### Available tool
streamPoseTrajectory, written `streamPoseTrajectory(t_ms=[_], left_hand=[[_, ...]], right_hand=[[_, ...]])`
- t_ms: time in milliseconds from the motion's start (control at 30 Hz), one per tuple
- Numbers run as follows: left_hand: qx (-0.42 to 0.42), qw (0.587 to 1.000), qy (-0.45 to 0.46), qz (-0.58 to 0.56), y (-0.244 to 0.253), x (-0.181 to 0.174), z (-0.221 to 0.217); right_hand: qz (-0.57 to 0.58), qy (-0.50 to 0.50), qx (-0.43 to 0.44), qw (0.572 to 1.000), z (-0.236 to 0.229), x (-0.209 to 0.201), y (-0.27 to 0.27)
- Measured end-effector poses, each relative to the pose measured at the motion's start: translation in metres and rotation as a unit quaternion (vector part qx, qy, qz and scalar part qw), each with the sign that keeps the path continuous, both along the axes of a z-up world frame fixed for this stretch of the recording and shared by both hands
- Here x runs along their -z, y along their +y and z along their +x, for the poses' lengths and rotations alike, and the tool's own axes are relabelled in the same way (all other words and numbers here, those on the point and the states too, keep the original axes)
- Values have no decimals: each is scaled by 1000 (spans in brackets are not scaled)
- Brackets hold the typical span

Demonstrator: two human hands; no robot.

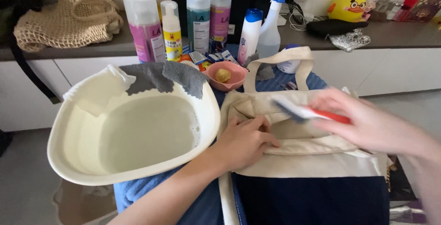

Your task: Cleaning a canvas tote bag by scrubbing it with a small brush dipped in soapy water.

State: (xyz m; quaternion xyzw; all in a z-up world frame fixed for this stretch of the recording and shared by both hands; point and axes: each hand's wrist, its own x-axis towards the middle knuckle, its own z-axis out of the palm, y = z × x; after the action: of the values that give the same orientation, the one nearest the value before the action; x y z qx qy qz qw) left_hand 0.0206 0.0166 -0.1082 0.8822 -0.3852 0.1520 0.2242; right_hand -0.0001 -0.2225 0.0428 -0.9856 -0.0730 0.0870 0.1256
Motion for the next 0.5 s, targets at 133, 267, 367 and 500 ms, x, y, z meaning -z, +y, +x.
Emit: streamPoseTrajectory(t_ms=[133, 267, 367, 500], left_hand=[[-11, 1000, -3, -2, -2, 5, -1], [-8, 999, 32, -16, 2, -12, -13], [-10, 991, 117, 56, 13, -45, -26], [-28, 999, 39, 13, 7, -22, -17]], right_hand=[[90, -51, -244, 964, -11, -44, 107], [-89, -5, -287, 954, -32, -73, 216], [-143, -93, -362, 917, 30, -12, 257], [-140, -127, -334, 923, 39, 3, 280]])
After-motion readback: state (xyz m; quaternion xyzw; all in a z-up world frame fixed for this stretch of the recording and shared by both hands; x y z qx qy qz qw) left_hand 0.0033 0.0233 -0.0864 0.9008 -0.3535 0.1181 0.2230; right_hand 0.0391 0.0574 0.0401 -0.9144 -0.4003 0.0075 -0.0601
